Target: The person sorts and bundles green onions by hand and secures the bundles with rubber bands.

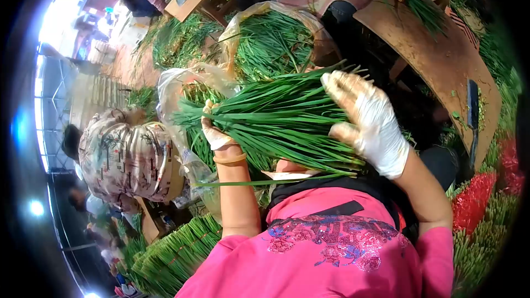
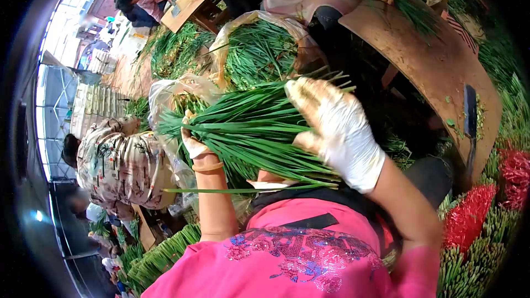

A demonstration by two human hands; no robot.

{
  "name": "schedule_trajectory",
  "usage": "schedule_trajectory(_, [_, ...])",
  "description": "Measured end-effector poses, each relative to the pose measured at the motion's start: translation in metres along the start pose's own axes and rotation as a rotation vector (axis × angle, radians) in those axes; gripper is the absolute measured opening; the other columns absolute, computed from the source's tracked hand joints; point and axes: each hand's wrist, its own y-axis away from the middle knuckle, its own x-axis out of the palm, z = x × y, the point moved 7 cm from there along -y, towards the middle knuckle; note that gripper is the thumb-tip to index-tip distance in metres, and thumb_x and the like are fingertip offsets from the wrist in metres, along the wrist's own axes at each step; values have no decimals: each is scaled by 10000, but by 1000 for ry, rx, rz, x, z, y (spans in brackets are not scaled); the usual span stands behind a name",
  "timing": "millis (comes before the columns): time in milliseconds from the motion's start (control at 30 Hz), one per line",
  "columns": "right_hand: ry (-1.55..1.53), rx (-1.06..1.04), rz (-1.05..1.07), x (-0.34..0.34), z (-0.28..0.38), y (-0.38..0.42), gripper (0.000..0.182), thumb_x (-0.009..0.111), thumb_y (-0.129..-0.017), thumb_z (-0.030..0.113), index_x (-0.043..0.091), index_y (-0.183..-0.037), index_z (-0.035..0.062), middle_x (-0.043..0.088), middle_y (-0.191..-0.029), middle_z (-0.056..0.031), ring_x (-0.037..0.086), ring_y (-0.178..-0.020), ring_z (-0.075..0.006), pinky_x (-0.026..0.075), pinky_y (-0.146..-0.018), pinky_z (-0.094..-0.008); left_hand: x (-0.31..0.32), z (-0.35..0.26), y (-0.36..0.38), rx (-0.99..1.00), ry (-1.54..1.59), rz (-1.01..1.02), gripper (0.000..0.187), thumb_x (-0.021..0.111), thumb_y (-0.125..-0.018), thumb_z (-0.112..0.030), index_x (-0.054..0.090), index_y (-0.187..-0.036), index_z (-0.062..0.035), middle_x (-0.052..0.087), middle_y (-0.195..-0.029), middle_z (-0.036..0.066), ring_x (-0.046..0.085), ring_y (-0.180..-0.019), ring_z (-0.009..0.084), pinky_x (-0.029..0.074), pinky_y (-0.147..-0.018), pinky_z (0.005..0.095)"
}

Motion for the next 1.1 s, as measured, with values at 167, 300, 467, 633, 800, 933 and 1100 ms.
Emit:
schedule_trajectory(167, [-28, -22, 296, 67, 73, 25, 1105, 696, -592, 584, 196, -1441, 84, 254, -1456, -110, 250, -1327, -298, 143, -1089, -465, 39, -10, 22, 23, 66, 66, 258, 553, -850, -247, 639, -1041, -96, 635, -837, 58, 603, -771, 234, 526, -753, 429])
schedule_trajectory(300, [55, 11, 62, 63, 74, -38, 1146, 757, -555, 514, 175, -1438, 72, 281, -1429, -139, 299, -1296, -318, 222, -1055, -490, 102, -12, 71, -19, 62, 314, 279, 561, -839, -184, 594, -1077, -41, 624, -950, 109, 589, -889, 260, 504, -833, 440])
schedule_trajectory(467, [-382, 49, -225, 16, 60, -81, 963, 766, -608, 214, 250, -1396, 18, 566, -1112, -205, 565, -1016, -330, 429, -896, -377, 201, -3, 147, -106, -242, 682, 287, 614, -828, -184, 608, -1068, -26, 636, -986, 62, 589, -949, 187, 469, -849, 315])
schedule_trajectory(633, [-777, 338, -568, -80, -43, -39, 284, 643, -764, 127, 604, -1002, -21, 648, -858, -123, 642, -711, -212, 543, -661, -313, 304, -11, 200, 196, -400, 1385, 652, 560, -871, -238, 254, -1400, -10, 353, -1393, 202, 419, -1239, 293, 349, -1035, 396])
schedule_trajectory(800, [-1381, 479, -729, -165, -157, 69, 332, 540, -867, 122, 504, -1177, 12, 636, -914, -83, 638, -768, -178, 550, -709, -317, 290, -2, 120, 193, -403, 1218, 463, 484, -919, -238, 418, -1296, 23, 511, -1281, 163, 516, -1154, 252, 401, -974, 352])
schedule_trajectory(933, [-1437, 253, -712, -203, -168, 125, 607, 519, -865, 76, 244, -1405, 48, 615, -988, -53, 627, -815, -162, 548, -747, -328, 251, 67, 115, -64, -581, 1132, 239, 590, -843, -89, 623, -1050, 25, 650, -1030, 97, 590, -964, 157, 440, -903, 298])
schedule_trajectory(1100, [-1320, 351, -836, -221, -159, 170, 509, 536, -863, 109, 337, -1330, 71, 619, -989, -52, 615, -853, -171, 526, -782, -322, 220, 156, 144, -303, -723, 1200, 226, 583, -870, -77, 612, -1080, 4, 641, -1073, 83, 581, -999, 142, 434, -910, 272])
